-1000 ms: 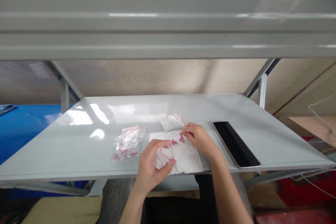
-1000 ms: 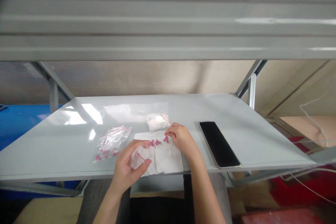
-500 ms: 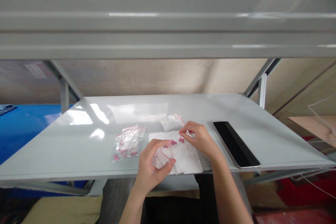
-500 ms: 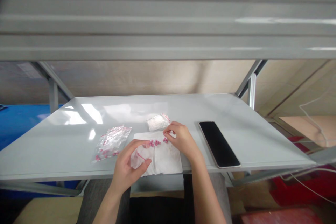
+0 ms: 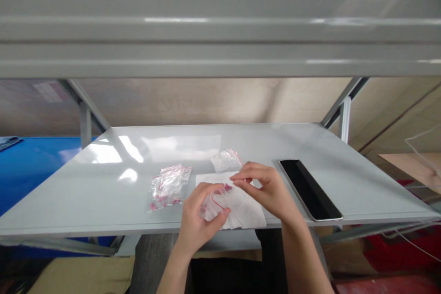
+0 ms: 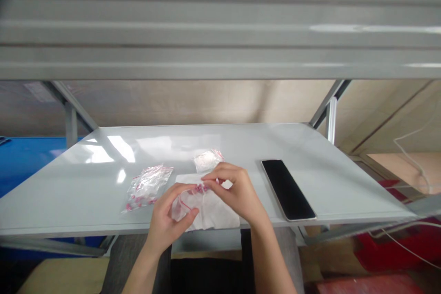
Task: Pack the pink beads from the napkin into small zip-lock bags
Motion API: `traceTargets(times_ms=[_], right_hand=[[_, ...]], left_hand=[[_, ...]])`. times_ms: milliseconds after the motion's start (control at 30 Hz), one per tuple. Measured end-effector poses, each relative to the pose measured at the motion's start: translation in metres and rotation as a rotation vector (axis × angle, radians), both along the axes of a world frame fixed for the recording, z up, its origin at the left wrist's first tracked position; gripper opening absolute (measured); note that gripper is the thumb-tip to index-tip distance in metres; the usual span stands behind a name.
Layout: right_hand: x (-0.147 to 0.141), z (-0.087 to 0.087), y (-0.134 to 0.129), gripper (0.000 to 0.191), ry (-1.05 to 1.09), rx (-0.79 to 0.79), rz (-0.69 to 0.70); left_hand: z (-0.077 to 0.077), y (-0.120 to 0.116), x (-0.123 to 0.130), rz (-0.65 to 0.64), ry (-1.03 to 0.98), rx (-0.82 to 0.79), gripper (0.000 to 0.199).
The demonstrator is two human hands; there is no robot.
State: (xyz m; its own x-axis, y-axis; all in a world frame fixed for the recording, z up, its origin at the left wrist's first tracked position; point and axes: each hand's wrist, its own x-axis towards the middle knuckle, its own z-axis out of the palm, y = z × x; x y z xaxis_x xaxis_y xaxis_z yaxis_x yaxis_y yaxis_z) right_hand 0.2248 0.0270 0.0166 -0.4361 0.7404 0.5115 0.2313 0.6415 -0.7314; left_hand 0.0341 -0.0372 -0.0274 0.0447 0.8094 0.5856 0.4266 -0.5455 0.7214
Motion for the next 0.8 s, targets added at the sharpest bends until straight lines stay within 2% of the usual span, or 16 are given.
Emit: traceTargets(times_ms=[67,133,200,300,800], right_hand=[[0.008,-0.006,0.008,0.011,-0.163,0.012,-0.197],[0.013,-0.014,0.015,0.011,-0.357,-0.012,-0.292],[0.013,-0.022,0.019,0.011,-0.451,-0.043,-0.295],[0.011,-0.029,0.021,0.013,-0.457,-0.048,-0.285],[0.006,-0.037,0.026,0.016,-0.422,-0.065,-0.244]], left_hand=[[0.0,0.0,0.0,0.003,0.005,-0.002,0.035],[0.001,0.0,0.0,0.004,0.006,0.004,0.035],[0.001,0.0,0.0,0.006,0.01,0.009,0.034],[0.001,0.0,-0.001,0.012,0.017,0.012,0.034],[0.001,0.0,-0.001,0.017,0.02,-0.002,0.034]])
